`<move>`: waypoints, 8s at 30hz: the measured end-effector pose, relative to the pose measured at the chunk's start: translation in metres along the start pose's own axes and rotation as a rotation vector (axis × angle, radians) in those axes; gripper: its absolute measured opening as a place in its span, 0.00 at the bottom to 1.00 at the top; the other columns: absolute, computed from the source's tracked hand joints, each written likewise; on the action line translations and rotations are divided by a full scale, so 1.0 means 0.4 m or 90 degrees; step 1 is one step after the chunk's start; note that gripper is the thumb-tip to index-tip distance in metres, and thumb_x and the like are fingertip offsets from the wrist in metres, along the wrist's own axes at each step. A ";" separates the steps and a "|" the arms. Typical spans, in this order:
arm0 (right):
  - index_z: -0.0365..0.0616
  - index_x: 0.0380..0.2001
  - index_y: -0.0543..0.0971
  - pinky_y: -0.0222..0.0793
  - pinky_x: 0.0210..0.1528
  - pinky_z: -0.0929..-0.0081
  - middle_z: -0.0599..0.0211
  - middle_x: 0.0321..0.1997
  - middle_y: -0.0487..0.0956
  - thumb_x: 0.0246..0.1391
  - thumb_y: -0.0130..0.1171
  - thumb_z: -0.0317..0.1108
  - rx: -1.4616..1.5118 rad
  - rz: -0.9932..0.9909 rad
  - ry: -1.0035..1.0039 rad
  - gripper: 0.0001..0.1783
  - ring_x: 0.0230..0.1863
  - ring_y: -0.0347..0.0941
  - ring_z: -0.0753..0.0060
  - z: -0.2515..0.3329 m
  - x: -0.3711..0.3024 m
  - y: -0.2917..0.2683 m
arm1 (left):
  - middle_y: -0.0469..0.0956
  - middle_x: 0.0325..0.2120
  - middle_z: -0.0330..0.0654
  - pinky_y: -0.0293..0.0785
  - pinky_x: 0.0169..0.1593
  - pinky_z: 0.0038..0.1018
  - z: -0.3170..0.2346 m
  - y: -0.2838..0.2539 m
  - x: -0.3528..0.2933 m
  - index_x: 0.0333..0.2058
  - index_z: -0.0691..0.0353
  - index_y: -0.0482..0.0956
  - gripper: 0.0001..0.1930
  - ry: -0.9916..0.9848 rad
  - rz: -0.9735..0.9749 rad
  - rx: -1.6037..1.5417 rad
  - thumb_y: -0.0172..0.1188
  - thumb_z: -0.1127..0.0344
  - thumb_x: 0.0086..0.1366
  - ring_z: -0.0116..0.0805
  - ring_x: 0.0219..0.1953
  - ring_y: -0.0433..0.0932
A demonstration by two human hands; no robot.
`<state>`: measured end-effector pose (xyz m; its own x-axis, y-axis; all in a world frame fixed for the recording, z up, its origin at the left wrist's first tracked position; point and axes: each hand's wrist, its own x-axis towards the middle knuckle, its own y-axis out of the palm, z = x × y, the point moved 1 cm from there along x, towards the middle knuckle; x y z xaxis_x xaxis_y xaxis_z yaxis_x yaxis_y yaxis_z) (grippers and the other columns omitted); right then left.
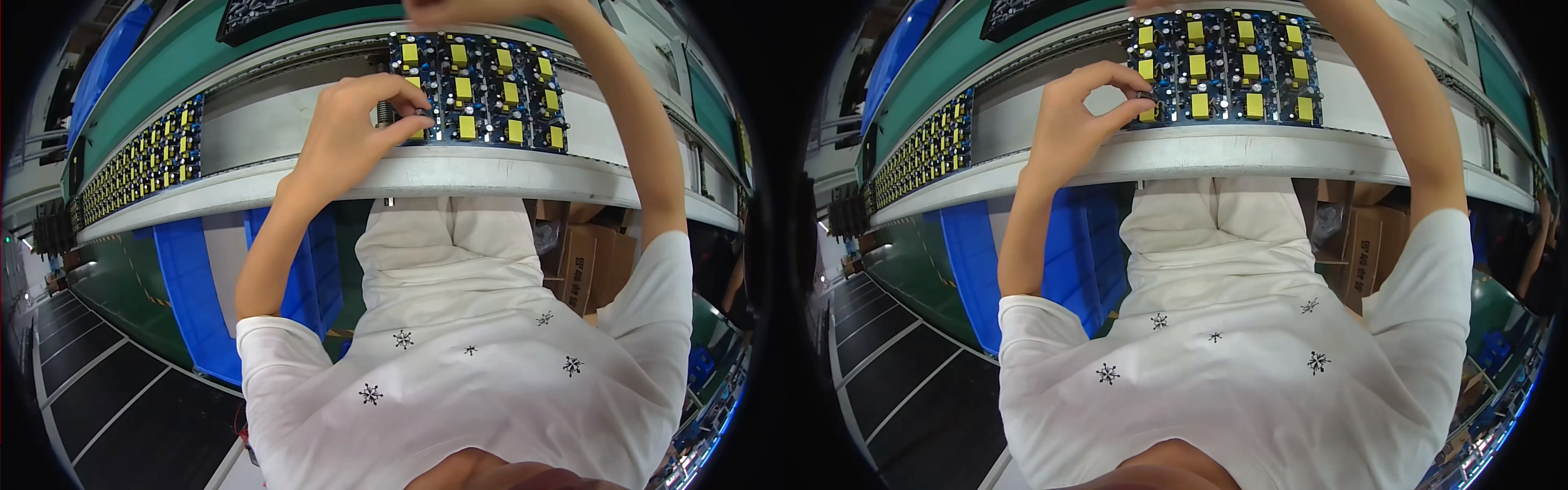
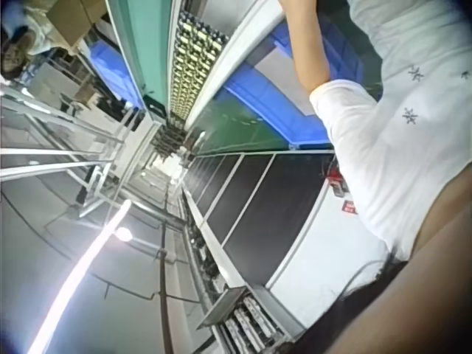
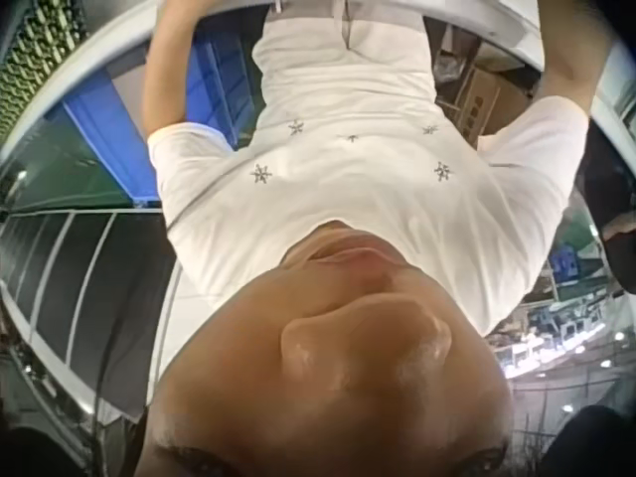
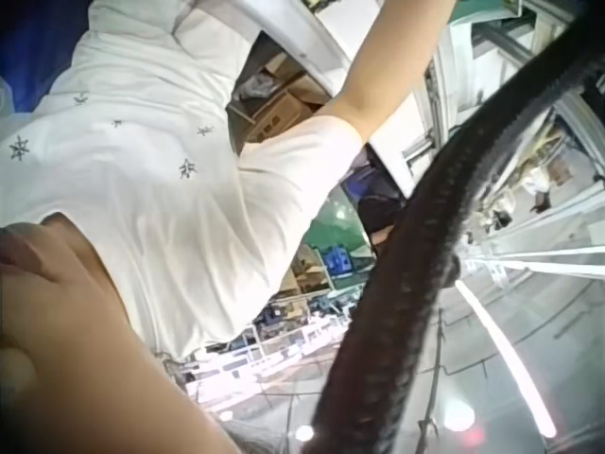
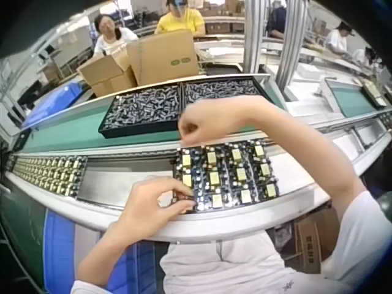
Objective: Manual assembly of electronic components onto a printed circuit board on a conveyor line.
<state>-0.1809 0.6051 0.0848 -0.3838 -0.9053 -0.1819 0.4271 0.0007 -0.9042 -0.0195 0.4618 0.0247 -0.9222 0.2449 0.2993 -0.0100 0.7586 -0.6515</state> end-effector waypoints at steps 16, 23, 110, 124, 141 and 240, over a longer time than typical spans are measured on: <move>0.41 0.33 0.84 0.73 0.46 0.58 0.48 0.37 0.82 0.47 0.63 0.41 -0.084 -0.082 0.121 0.15 0.43 0.78 0.49 -0.081 0.315 -0.025 | 0.77 0.23 0.40 0.61 0.43 0.34 -0.002 0.029 0.031 0.25 0.62 0.81 0.06 0.030 0.128 0.222 0.66 0.66 0.55 0.39 0.35 0.73; 0.39 0.31 0.80 0.73 0.43 0.57 0.48 0.33 0.81 0.50 0.59 0.36 -0.084 -0.343 -0.047 0.11 0.38 0.78 0.46 -0.162 0.330 0.048 | 0.77 0.25 0.40 0.61 0.43 0.35 -0.016 0.035 0.047 0.24 0.62 0.81 0.06 0.057 0.144 0.300 0.64 0.67 0.56 0.40 0.37 0.72; 0.35 0.35 0.69 0.71 0.44 0.74 0.60 0.34 0.77 0.51 0.56 0.19 0.168 -0.353 -0.004 0.08 0.36 0.74 0.66 -0.104 -0.285 0.163 | 0.82 0.29 0.38 0.74 0.37 0.22 -0.041 0.000 0.208 0.38 0.62 0.83 0.09 -0.026 0.062 0.123 0.61 0.65 0.62 0.24 0.31 0.78; 0.37 0.37 0.68 0.71 0.40 0.71 0.61 0.33 0.73 0.52 0.57 0.20 0.074 -0.344 -0.032 0.10 0.34 0.72 0.68 -0.085 -0.224 0.172 | 0.83 0.27 0.40 0.75 0.38 0.22 0.020 -0.010 0.207 0.35 0.61 0.84 0.08 -0.064 0.039 0.076 0.64 0.65 0.59 0.27 0.31 0.80; 0.40 0.33 0.79 0.71 0.42 0.58 0.49 0.34 0.80 0.48 0.59 0.31 -0.100 -0.353 -0.062 0.09 0.38 0.76 0.48 -0.087 0.095 -0.003 | 0.81 0.31 0.34 0.59 0.51 0.31 0.090 0.021 0.212 0.34 0.52 0.85 0.05 0.134 0.094 0.363 0.64 0.65 0.58 0.31 0.44 0.71; 0.34 0.31 0.78 0.71 0.45 0.55 0.43 0.37 0.79 0.50 0.58 0.31 -0.191 -0.402 -0.081 0.10 0.41 0.75 0.42 -0.122 0.200 0.026 | 0.80 0.24 0.38 0.69 0.30 0.22 0.048 -0.020 0.095 0.35 0.63 0.83 0.07 -0.138 0.049 -0.003 0.63 0.69 0.58 0.23 0.23 0.69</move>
<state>-0.2473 0.5533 0.0420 -0.3774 -0.8139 0.4418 -0.0961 -0.4400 -0.8928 -0.0617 0.4534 0.0279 -0.9816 0.1672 0.0925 0.0646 0.7459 -0.6629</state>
